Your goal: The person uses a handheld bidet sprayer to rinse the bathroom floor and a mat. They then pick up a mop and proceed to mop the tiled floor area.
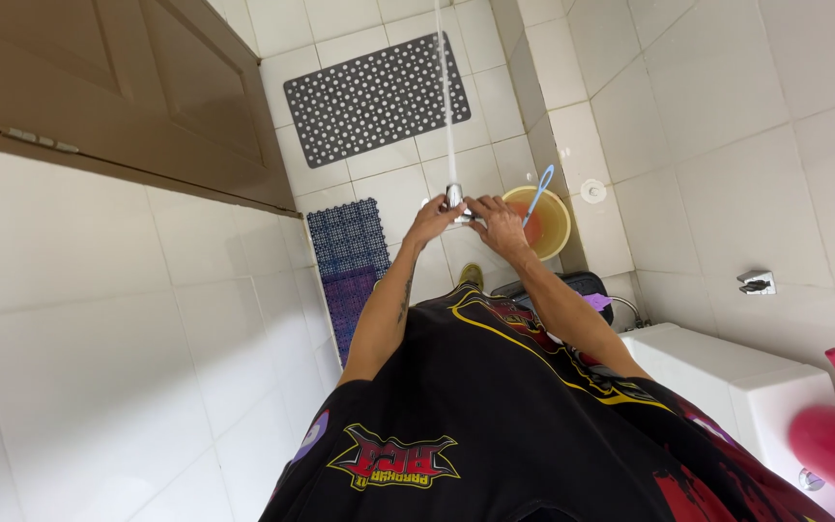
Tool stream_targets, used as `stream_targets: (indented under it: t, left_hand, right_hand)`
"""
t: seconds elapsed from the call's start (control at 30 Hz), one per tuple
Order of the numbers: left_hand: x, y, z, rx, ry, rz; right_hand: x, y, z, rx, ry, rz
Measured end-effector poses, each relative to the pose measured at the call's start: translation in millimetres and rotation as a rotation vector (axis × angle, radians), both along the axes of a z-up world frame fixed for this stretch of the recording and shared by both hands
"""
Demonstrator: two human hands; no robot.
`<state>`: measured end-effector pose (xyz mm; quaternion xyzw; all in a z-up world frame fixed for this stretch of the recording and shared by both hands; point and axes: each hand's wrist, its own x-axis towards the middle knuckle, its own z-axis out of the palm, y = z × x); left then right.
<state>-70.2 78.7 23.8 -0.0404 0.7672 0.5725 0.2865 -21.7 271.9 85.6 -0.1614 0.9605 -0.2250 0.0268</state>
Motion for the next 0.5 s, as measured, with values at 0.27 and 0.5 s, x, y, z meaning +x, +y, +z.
stream_targets:
  t: [0.27,0.5]
  left_hand:
    - [-80,0,27,-0.206,0.065,-0.056]
    - [-96,-11,48,-0.274,0.052,-0.025]
  right_hand:
    - [-68,2,22,-0.02,-0.032,0.038]
    - [-91,-11,49,-0.013,-0.083,0.094]
